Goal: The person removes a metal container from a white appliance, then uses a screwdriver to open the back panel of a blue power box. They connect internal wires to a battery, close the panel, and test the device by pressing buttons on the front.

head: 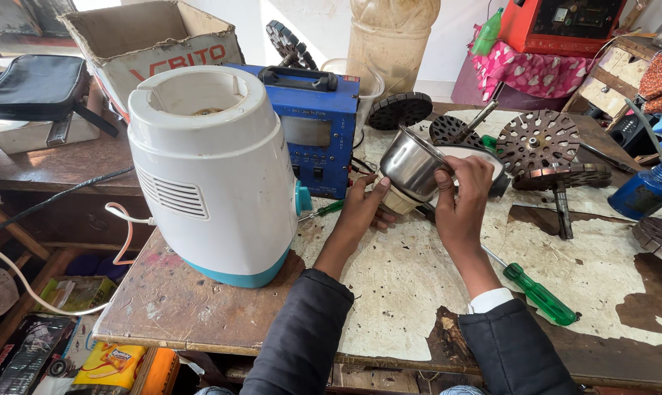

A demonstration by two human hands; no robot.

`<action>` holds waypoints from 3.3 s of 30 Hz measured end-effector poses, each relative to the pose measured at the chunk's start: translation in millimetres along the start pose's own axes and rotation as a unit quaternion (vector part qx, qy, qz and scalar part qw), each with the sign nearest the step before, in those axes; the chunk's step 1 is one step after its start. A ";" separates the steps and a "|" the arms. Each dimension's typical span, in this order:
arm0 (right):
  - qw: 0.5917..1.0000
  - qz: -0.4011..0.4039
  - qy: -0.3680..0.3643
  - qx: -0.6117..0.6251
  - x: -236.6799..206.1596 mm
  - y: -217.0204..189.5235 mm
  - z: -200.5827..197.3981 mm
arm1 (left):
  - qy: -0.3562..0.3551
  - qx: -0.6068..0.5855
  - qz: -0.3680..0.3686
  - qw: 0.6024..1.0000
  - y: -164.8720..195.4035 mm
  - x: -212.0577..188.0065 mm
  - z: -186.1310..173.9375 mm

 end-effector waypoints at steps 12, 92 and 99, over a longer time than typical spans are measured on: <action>0.997 0.038 -0.048 0.038 -0.1 13.5 9.7 | 0.019 0.027 0.000 0.999 -2.3 0.1 1.6; 0.917 0.174 -0.127 0.336 31.5 22.2 166.8 | 0.328 0.287 0.012 0.900 60.7 -67.3 -34.3; 0.912 0.150 -0.139 0.356 44.6 28.8 144.8 | 0.417 0.235 0.079 0.875 41.9 -56.9 -52.0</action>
Point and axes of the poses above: each hand's wrist, its own x-axis towards the middle knuckle, its own z-axis out of the palm, y = z × x, the point moved 7 cm from there along x, towards the middle knuckle, and after that the axes turned 13 degrees about x, right-handed, at the moved point
